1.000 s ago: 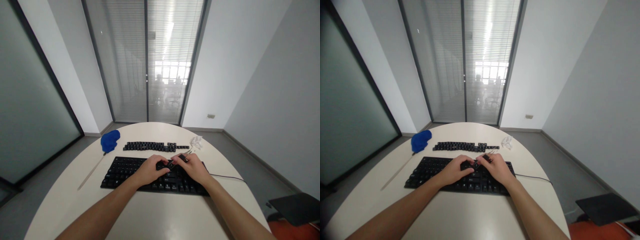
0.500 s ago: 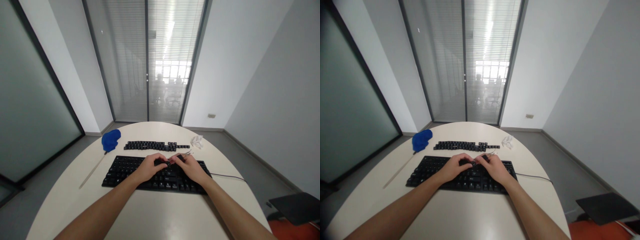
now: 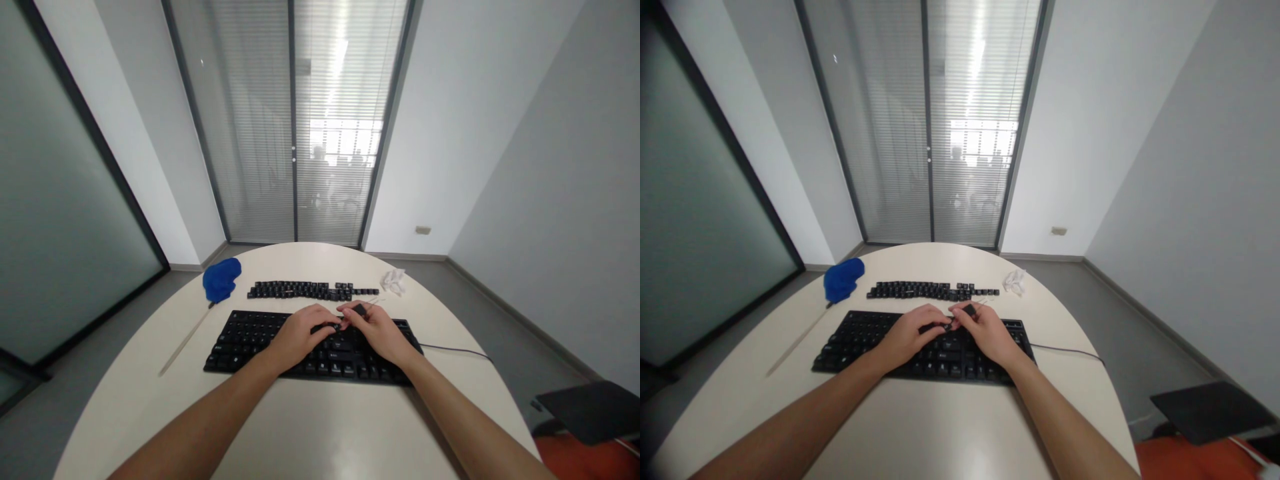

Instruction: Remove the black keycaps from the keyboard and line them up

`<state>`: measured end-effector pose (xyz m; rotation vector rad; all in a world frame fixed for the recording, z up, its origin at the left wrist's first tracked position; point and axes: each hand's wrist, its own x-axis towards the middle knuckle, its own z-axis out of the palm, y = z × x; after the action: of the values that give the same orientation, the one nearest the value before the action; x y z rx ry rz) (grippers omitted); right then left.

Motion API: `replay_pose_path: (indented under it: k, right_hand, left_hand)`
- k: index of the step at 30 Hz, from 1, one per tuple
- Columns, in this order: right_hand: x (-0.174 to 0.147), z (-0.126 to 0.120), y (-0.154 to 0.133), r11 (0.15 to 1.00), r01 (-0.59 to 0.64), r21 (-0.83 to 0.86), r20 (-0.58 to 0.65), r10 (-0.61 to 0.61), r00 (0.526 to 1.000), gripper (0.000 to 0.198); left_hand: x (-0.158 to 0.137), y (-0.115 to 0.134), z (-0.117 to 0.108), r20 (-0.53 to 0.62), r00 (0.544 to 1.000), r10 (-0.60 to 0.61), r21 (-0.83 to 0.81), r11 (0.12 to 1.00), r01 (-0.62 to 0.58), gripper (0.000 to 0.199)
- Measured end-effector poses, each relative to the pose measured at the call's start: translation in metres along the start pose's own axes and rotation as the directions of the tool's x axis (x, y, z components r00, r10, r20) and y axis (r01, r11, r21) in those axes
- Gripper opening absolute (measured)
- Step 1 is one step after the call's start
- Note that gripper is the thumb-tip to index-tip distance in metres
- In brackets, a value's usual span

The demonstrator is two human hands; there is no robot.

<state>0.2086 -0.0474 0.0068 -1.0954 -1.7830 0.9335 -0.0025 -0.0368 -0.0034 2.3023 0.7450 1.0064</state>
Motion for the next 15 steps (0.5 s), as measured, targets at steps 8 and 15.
replay_pose_path:
  k: [8, 15]
  right_hand:
    - [-0.0022, 0.0024, -0.0041, 0.999, -0.045, -0.016, -0.002, 0.045, 0.999, 0.028]
    - [-0.0019, 0.0054, -0.0011, 0.988, -0.037, -0.149, -0.017, 0.035, 0.999, 0.026]
  left_hand:
    - [-0.0021, 0.0015, 0.0013, 0.060, 0.997, 0.042, 0.146, 0.988, -0.050, 0.015]
    - [-0.0018, 0.0057, 0.0005, 0.094, 0.994, 0.055, 0.104, 0.993, -0.065, 0.013]
